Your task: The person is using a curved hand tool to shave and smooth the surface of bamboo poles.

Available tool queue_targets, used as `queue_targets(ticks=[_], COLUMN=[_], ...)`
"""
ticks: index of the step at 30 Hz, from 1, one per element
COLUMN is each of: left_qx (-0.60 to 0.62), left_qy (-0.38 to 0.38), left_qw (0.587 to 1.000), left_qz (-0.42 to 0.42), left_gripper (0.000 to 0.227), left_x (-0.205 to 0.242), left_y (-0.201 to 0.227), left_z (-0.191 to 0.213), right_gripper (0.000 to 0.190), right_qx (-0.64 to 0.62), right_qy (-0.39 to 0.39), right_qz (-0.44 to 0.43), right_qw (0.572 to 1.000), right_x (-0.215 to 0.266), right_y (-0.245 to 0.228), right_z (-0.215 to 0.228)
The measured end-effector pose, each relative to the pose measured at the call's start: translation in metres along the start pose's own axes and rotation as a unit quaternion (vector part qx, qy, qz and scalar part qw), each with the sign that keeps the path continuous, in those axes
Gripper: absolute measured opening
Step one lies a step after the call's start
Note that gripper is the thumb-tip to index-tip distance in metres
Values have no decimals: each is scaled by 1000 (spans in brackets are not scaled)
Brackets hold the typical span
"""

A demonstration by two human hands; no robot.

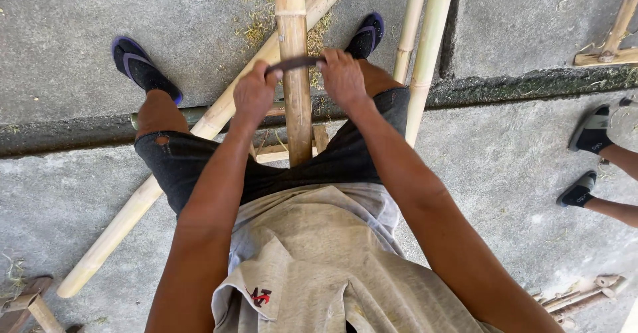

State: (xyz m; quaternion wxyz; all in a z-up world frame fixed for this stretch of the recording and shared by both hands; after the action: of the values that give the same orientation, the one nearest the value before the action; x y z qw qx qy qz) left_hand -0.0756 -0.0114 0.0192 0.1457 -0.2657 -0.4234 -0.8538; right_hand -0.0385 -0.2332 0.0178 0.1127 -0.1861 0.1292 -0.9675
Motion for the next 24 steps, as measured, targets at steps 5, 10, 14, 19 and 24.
queue_targets(ticks=[5, 10, 14, 19, 24], left_qx=[-6, 10, 3, -16, 0], left_qy=[106, 147, 142, 97, 33], left_qw=[991, 983, 984, 991, 999], left_qz=[-85, -107, -107, -89, -30], left_gripper=[28, 27, 25, 25, 23], left_x=[-69, -73, -49, -1, 50], left_y=[19, 18, 1, -27, -50], left_z=[23, 22, 5, -16, -36], right_gripper=[27, 25, 28, 31, 34], right_qx=[2, 42, 30, 60, 9], right_qy=[-6, 77, 103, 79, -47], right_qz=[-2, 43, 46, 20, -37], right_qw=[1000, 995, 993, 995, 998], right_x=[-79, -83, -50, 10, 63], right_y=[6, 11, 9, -6, -14], right_z=[21, 10, -8, -22, -40])
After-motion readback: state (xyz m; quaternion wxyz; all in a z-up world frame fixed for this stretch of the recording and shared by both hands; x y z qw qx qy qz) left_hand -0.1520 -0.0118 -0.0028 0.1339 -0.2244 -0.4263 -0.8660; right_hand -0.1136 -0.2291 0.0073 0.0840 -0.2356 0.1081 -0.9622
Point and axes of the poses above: each hand's wrist, its own x-axis away from the middle knuckle, its own z-axis out of the back of the hand, y = z × x, the point moved 1 cm from there along -x, towards the middle knuckle, and after that the axes turned 5 degrees about x, right-handed, at the moved point
